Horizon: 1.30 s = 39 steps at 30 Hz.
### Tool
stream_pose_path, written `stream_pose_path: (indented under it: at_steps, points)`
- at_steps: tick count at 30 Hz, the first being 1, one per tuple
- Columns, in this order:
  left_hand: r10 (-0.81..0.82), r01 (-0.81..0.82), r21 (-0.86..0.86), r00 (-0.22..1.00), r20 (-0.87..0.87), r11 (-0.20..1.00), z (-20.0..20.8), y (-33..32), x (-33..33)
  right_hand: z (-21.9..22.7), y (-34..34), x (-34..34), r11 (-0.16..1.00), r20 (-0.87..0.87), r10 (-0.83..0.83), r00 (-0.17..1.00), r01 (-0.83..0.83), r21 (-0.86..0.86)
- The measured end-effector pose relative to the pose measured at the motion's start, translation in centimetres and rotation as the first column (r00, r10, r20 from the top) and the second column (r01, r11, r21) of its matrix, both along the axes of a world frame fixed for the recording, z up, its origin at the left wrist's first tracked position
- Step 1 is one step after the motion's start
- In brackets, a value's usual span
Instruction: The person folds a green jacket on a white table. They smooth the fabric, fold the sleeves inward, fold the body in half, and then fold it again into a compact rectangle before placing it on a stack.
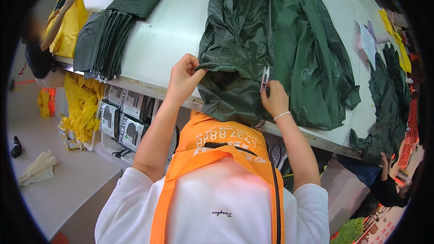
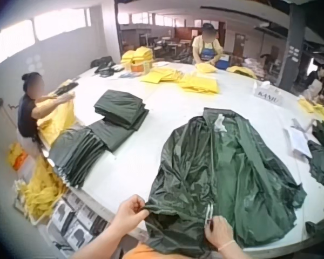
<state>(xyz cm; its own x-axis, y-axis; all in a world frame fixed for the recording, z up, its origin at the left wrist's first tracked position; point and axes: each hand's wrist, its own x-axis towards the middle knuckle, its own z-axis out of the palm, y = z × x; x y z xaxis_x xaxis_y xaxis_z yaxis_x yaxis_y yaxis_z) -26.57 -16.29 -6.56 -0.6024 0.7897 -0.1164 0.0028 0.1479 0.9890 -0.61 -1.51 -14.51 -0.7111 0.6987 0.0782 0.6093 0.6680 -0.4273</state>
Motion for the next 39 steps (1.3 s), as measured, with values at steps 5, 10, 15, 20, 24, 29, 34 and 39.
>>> stream_pose_path:
  at_steps: [5, 10, 15, 20, 24, 29, 34, 39]
  points:
    - [0.004, -0.002, 0.006, 0.913, -0.408, 1.000, 0.1, -0.1, 0.4, -2.2, 1.2, -2.8, 0.956, 0.106, -0.270, 0.957, 0.280, -0.089]
    - [-0.029, 0.097, 0.056, 0.704, -0.710, 0.994, 1.7, 0.2, 1.4, -4.3, 2.1, -2.3, 0.802, -0.072, -0.468, 0.881, 0.389, -0.453]
    - [-0.023, 0.067, 0.075, 0.877, -0.480, 0.995, 2.0, 0.1, 1.5, 6.4, -2.2, -4.4, 0.462, -0.431, -0.538, 0.724, -0.175, -0.870]
    - [-0.023, 0.159, 0.152, 0.761, -0.649, 0.975, 2.7, 1.1, 1.2, 7.3, -3.0, -5.7, 0.708, -0.432, -0.271, 0.860, -0.126, -0.695]
    - [-0.125, 0.243, 0.126, 0.799, -0.588, 0.962, 4.5, 1.3, 2.5, 9.3, -3.2, -6.3, 0.730, -0.508, -0.339, 0.792, -0.119, -0.673]
    - [0.063, 0.050, 0.164, 0.786, -0.614, 0.985, 4.5, 1.3, 3.2, 11.1, -3.4, -5.3, 0.975, -0.650, -0.183, 0.737, 0.054, -0.213]
    - [0.083, 0.177, 0.286, 0.701, -0.709, 0.942, 5.3, 1.4, 2.4, 12.4, -4.2, -4.2, 0.858, -0.556, -0.278, 0.783, -0.058, -0.511]
    - [-0.045, 0.344, 0.248, 0.660, -0.750, 0.906, 6.3, 1.1, 1.8, 14.8, -3.7, -3.4, 0.900, -0.492, -0.171, 0.854, -0.068, -0.430]
